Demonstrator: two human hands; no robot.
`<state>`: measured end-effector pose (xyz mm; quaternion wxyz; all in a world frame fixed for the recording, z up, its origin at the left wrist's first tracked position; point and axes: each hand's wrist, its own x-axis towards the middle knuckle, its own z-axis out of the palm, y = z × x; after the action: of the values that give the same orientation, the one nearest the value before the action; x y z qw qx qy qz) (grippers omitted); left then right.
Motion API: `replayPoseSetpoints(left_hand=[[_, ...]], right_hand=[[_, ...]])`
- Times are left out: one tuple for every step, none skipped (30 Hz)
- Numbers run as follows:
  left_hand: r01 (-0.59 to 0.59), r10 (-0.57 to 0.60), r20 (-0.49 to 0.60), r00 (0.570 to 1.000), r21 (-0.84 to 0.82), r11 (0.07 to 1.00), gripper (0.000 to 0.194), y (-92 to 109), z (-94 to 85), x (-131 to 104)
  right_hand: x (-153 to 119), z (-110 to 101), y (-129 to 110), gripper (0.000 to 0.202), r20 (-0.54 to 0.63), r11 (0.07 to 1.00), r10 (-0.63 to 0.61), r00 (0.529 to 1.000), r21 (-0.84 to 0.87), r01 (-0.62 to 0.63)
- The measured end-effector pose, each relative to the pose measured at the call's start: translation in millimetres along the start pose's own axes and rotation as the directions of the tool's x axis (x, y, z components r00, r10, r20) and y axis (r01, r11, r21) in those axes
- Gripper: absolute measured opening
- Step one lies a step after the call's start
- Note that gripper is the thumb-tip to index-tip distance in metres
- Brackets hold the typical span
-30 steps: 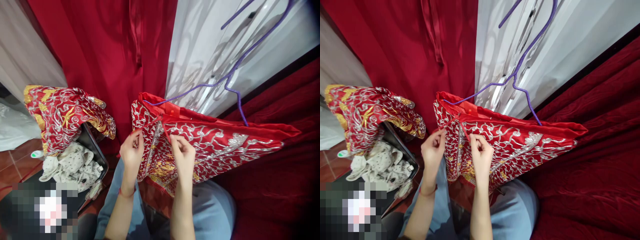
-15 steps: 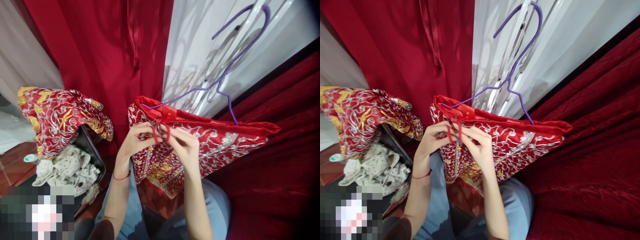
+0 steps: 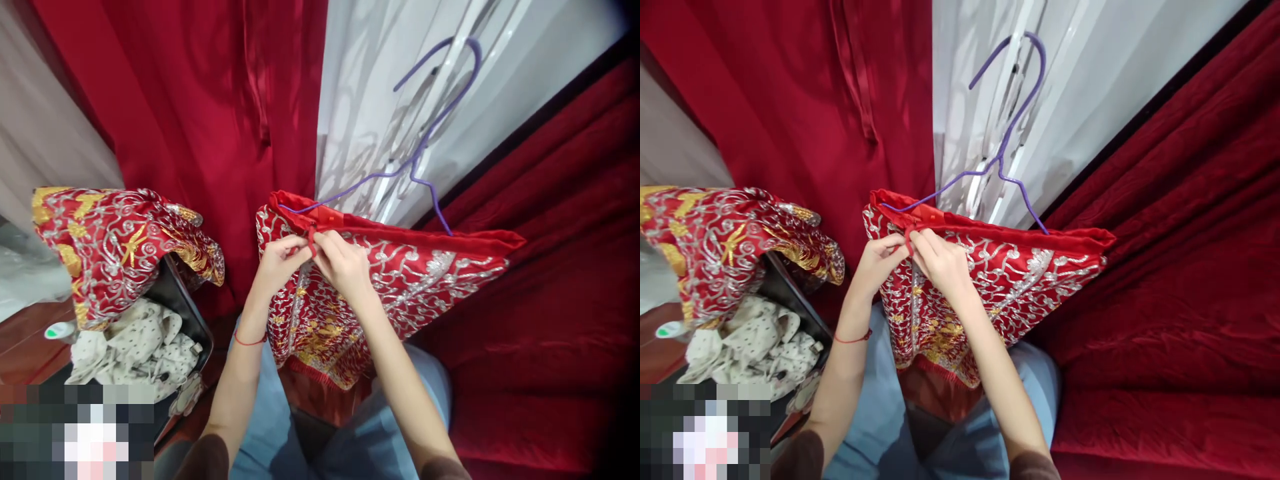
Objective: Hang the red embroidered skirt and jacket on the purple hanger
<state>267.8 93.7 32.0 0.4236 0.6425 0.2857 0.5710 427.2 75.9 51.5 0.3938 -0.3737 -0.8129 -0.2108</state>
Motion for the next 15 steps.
replayPoseSetpoints(left_hand=[[-0.037, 0.039, -0.042, 0.998, 0.040, 0.998, 0.029, -3, 3.7, 1], [-0.078, 0.085, -0.087, 0.993, 0.073, 0.994, 0.029, -7, 8.0, 2], [-0.119, 0.132, -0.138, 0.982, 0.094, 0.988, 0.029, -11, 12.9, 4], [-0.158, 0.176, -0.191, 0.966, 0.103, 0.982, 0.031, -15, 18.0, 6], [-0.192, 0.211, -0.237, 0.948, 0.101, 0.976, 0.033, -19, 23.0, 8], [-0.222, 0.239, -0.273, 0.932, 0.091, 0.971, 0.034, -23, 27.4, 10], [-0.244, 0.256, -0.300, 0.919, 0.078, 0.967, 0.035, -26, 30.8, 12], [-0.254, 0.260, -0.318, 0.912, 0.061, 0.965, 0.034, -29, 32.9, 15], [-0.255, 0.255, -0.328, 0.910, 0.043, 0.966, 0.034, -31, 33.7, 17], [-0.254, 0.248, -0.337, 0.908, 0.027, 0.967, 0.034, -31, 33.2, 19], [-0.252, 0.244, -0.342, 0.907, 0.021, 0.968, 0.034, -31, 31.6, 21], [-0.252, 0.247, -0.342, 0.907, 0.031, 0.967, 0.034, -30, 29.2, 24], [-0.252, 0.256, -0.335, 0.907, 0.057, 0.966, 0.033, -29, 26.0, 25], [-0.244, 0.260, -0.325, 0.909, 0.091, 0.966, 0.032, -28, 22.3, 27], [-0.225, 0.257, -0.313, 0.914, 0.135, 0.965, 0.029, -26, 18.1, 28]], right_hand=[[1, 3, 0, 0.027, 0.023, 0.997, 0.072, 0.997, 0.028, -0.073], [2, 6, -1, 0.027, 0.043, 0.988, 0.142, 0.989, 0.062, -0.144], [3, 9, -1, 0.028, 0.055, 0.973, 0.201, 0.978, 0.102, -0.206], [4, 11, -1, 0.028, 0.057, 0.956, 0.249, 0.967, 0.144, -0.255], [6, 14, -1, 0.028, 0.052, 0.940, 0.285, 0.957, 0.182, -0.289], [7, 16, -1, 0.028, 0.041, 0.926, 0.310, 0.950, 0.212, -0.312], [8, 17, -2, 0.028, 0.032, 0.917, 0.328, 0.944, 0.229, -0.327], [10, 18, -3, 0.028, 0.027, 0.913, 0.341, 0.940, 0.230, -0.338], [11, 19, -5, 0.028, 0.026, 0.912, 0.350, 0.937, 0.220, -0.346], [12, 18, -7, 0.028, 0.027, 0.914, 0.353, 0.935, 0.202, -0.351], [13, 17, -9, 0.028, 0.032, 0.918, 0.353, 0.935, 0.180, -0.353], [14, 16, -10, 0.028, 0.041, 0.923, 0.351, 0.936, 0.156, -0.353], [14, 14, -12, 0.028, 0.056, 0.927, 0.346, 0.936, 0.130, -0.351], [14, 12, -13, 0.028, 0.075, 0.931, 0.344, 0.936, 0.101, -0.350], [13, 9, -14, 0.029, 0.097, 0.934, 0.344, 0.934, 0.067, -0.351]])
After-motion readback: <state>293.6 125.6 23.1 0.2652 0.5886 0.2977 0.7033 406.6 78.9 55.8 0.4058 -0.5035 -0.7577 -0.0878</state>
